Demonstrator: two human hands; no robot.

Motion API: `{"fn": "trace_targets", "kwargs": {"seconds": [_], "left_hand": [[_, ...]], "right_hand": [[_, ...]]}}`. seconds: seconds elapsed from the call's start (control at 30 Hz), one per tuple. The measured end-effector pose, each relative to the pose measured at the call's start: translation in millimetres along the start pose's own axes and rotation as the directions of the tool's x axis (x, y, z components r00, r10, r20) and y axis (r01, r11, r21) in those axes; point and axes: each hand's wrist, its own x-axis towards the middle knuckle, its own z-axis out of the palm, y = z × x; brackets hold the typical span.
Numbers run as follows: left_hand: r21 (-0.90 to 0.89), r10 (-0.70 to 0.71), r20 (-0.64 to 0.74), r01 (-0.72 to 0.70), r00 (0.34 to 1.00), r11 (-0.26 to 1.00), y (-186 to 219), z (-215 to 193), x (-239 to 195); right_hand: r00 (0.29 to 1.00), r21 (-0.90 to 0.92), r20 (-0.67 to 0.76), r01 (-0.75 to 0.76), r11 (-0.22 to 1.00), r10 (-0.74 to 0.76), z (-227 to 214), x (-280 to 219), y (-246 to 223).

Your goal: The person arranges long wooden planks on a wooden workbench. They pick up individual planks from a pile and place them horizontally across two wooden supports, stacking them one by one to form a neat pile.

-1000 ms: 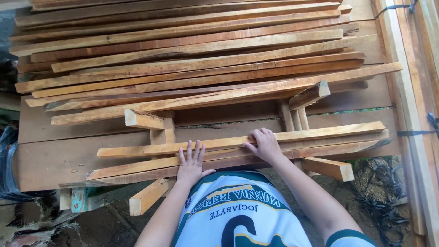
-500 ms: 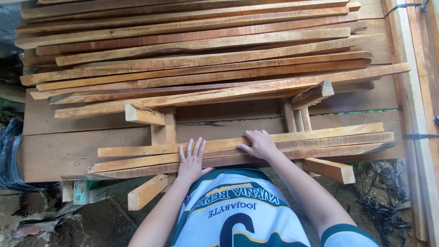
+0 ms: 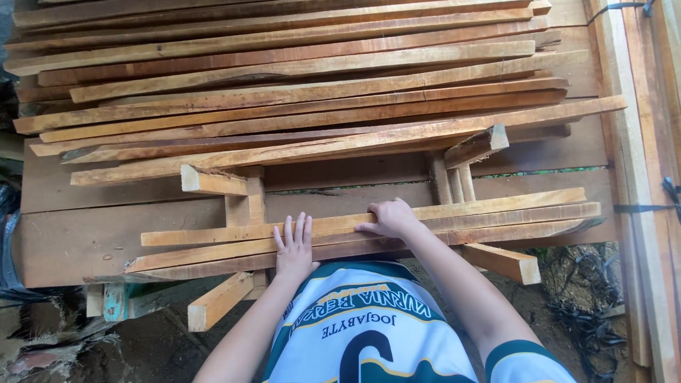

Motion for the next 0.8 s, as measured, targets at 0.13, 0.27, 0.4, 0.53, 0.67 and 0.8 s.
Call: {"fn": "trace_targets", "kwargs": {"seconds": [0.13,0.27,0.4,0.53,0.67,0.8], "left_hand": [[0.045,-0.016,-0.122,0.021,0.992,0.999,5,13,-9],[0.009,-0.011,-0.155,0.013,0.988,1.0,2,26,-13],[-0.023,-0.009,-0.184,0.005,0.983,1.0,-1,30,-12],[-0.068,0.003,-0.068,-0.008,0.998,0.998,-2,10,-9],[-0.066,-0.006,-0.04,0.003,0.999,0.998,-7,1,9],[-0.093,0.061,0.04,-0.057,0.997,0.994,-9,-4,15]], "right_hand": [[0.992,0.012,-0.11,0.055,0.998,-0.053,1,-7,3],[0.957,-0.023,-0.269,0.108,0.994,-0.11,20,-8,-1],[0.831,-0.138,-0.535,0.092,0.986,-0.152,35,-20,-11],[0.888,-0.015,-0.45,0.105,0.994,-0.1,47,-11,-3],[0.946,0.067,-0.307,0.13,0.989,-0.104,10,-12,-13],[0.996,-0.004,0.085,-0.008,1.0,0.008,-19,-4,-28]]}}
